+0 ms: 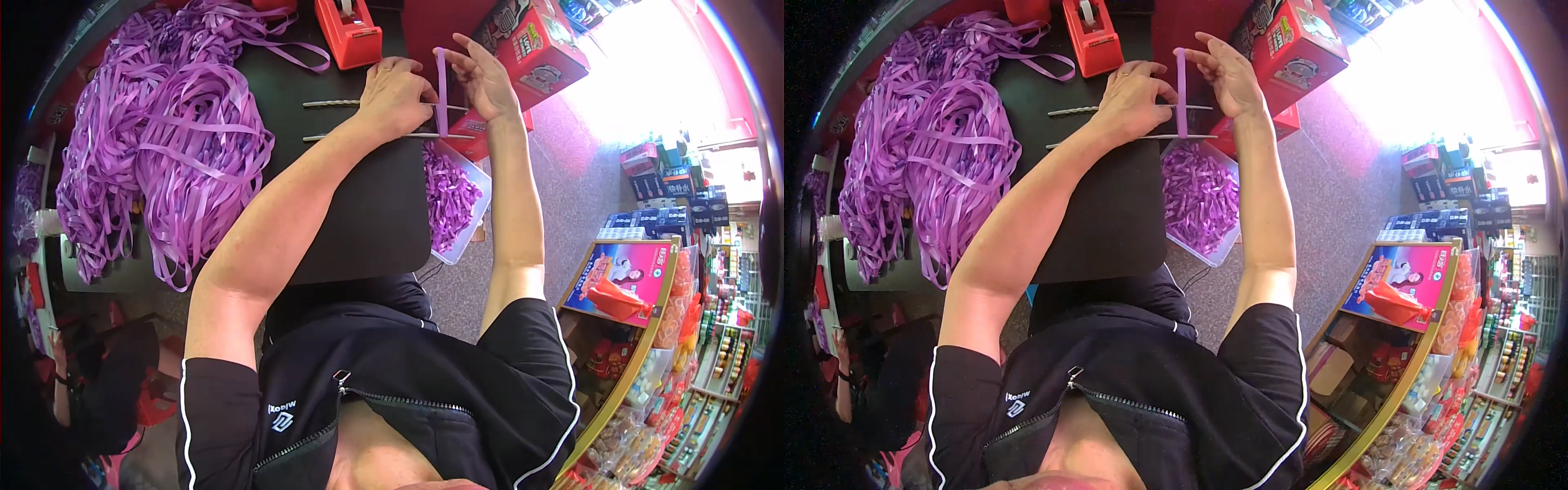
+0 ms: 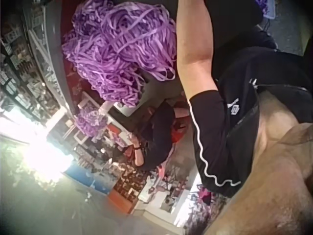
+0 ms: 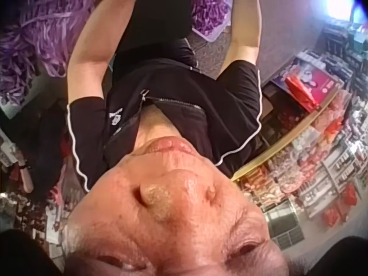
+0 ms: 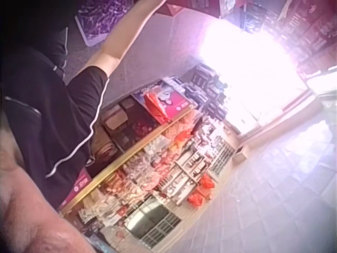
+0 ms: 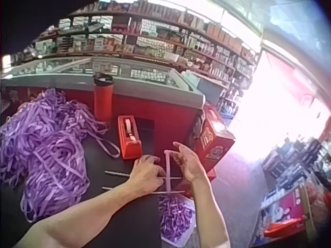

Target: Threading purple ribbons onto metal rods at a workbench in a retail setting.

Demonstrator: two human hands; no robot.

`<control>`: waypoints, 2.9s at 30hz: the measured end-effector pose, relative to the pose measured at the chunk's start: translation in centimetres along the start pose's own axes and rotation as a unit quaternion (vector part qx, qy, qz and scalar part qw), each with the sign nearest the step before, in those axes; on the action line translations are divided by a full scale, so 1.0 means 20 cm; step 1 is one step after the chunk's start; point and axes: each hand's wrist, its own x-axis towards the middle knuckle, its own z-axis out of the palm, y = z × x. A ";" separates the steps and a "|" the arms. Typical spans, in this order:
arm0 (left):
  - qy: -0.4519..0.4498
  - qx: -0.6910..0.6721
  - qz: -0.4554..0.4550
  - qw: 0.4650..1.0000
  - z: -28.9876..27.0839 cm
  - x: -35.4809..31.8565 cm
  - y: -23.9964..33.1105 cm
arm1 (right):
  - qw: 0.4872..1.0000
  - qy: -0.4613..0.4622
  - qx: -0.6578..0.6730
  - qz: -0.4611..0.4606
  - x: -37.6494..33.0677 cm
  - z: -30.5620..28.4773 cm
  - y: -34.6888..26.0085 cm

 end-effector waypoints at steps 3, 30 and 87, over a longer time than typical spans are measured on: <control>-0.017 -0.001 -0.016 1.000 -0.02 -0.01 0.01 | 0.999 0.014 0.032 0.020 0.00 -0.02 0.10; -0.027 0.038 0.002 0.999 0.00 -0.01 0.00 | 0.947 0.179 -0.208 -0.167 -0.75 0.13 0.51; -0.095 -0.854 -0.272 0.433 -0.14 -0.29 0.37 | 0.907 -0.002 -0.419 0.044 0.37 0.62 -0.08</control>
